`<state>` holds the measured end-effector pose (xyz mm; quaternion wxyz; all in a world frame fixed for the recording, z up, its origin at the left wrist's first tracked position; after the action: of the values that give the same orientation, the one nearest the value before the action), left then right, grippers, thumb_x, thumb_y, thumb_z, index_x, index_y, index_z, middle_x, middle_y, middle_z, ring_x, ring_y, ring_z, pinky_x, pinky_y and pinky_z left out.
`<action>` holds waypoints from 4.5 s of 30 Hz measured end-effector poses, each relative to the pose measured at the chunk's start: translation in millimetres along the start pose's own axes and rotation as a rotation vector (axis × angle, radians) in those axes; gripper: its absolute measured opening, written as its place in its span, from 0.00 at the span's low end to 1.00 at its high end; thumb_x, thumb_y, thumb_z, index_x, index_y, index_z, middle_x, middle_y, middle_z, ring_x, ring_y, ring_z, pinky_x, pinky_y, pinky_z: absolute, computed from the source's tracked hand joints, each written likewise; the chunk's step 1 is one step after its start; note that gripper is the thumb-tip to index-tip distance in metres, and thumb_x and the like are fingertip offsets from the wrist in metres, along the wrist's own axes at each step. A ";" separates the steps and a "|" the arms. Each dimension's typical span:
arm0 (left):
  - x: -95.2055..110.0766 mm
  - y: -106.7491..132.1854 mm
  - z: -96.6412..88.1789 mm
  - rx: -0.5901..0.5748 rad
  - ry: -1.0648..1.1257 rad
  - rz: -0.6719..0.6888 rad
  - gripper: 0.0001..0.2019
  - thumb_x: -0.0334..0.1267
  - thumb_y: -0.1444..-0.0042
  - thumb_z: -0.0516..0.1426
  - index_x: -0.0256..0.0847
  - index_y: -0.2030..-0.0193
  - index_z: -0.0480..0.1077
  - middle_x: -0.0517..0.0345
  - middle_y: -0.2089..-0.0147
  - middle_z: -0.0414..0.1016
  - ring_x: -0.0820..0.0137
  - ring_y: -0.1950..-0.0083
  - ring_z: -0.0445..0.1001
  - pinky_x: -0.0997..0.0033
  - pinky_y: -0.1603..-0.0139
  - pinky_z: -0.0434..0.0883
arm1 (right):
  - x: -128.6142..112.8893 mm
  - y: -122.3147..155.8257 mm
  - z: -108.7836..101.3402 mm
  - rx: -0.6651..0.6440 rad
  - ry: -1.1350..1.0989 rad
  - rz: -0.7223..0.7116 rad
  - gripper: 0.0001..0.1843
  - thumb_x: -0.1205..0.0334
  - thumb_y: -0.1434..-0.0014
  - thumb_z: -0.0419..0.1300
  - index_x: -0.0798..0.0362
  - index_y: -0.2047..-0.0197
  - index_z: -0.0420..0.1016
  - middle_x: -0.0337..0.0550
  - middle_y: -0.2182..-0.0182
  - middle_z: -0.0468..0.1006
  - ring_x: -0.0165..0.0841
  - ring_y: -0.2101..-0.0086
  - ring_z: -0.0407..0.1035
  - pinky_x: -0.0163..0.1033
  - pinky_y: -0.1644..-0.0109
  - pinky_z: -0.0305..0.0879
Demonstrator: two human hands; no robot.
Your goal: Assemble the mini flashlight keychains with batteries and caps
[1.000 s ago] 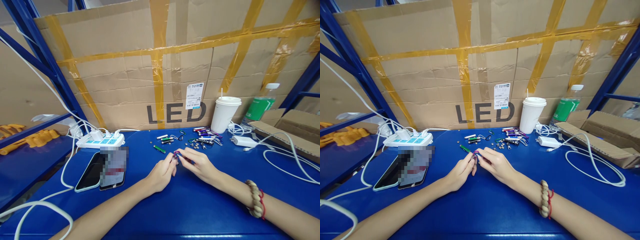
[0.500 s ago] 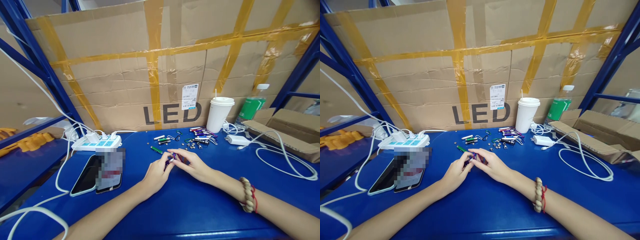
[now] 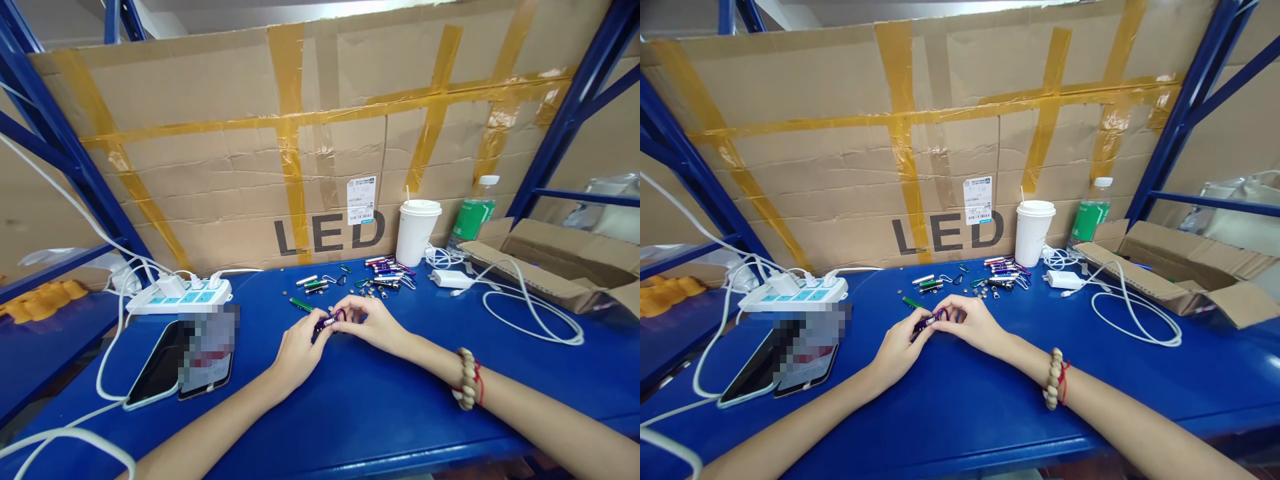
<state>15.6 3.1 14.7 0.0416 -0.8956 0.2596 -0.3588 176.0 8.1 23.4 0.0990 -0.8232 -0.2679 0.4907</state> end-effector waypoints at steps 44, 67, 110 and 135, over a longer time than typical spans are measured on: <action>-5.9 -3.3 2.7 0.045 0.196 -0.050 0.09 0.44 0.39 0.43 0.43 0.60 0.58 0.64 0.74 0.63 0.72 0.71 0.64 0.72 0.65 0.59 | 28.1 -6.3 -19.2 -0.186 0.278 0.087 0.22 0.59 0.44 0.55 0.55 0.46 0.66 0.40 0.75 0.72 0.29 0.76 0.65 0.34 0.70 0.62; -9.8 -2.3 1.3 0.032 0.312 -0.049 0.11 0.47 0.45 0.50 0.41 0.67 0.57 0.63 0.70 0.67 0.72 0.70 0.65 0.73 0.67 0.60 | -2.0 -1.7 -1.4 -0.272 0.132 0.098 0.24 0.51 0.37 0.42 0.54 0.42 0.56 0.28 0.86 0.58 0.25 0.85 0.56 0.30 0.78 0.56; -12.3 -5.8 3.6 0.042 0.471 -0.017 0.11 0.44 0.40 0.45 0.41 0.71 0.52 0.66 0.76 0.59 0.78 0.78 0.56 0.77 0.75 0.56 | -8.3 -2.2 13.4 -0.099 0.628 -0.267 0.18 0.60 0.38 0.47 0.55 0.49 0.69 0.46 0.65 0.74 0.29 0.72 0.70 0.31 0.71 0.64; -11.2 -4.8 3.3 0.024 0.516 0.004 0.12 0.44 0.42 0.47 0.42 0.71 0.51 0.69 0.79 0.55 0.79 0.80 0.57 0.77 0.75 0.57 | -9.0 -3.3 12.7 -0.056 0.513 -0.318 0.22 0.55 0.36 0.41 0.55 0.68 0.72 0.42 0.75 0.67 0.28 0.75 0.62 0.31 0.70 0.60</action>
<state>13.1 12.4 6.5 -0.0145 -0.7734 0.2591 -0.5783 160.5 4.8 25.3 0.2165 -0.8703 -0.3732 0.2377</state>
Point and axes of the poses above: each hand's wrist, its own y-axis away from the middle knuckle, its own z-axis out of the palm, x = y × z, the point moved 2 cm from there along -y, towards the middle knuckle
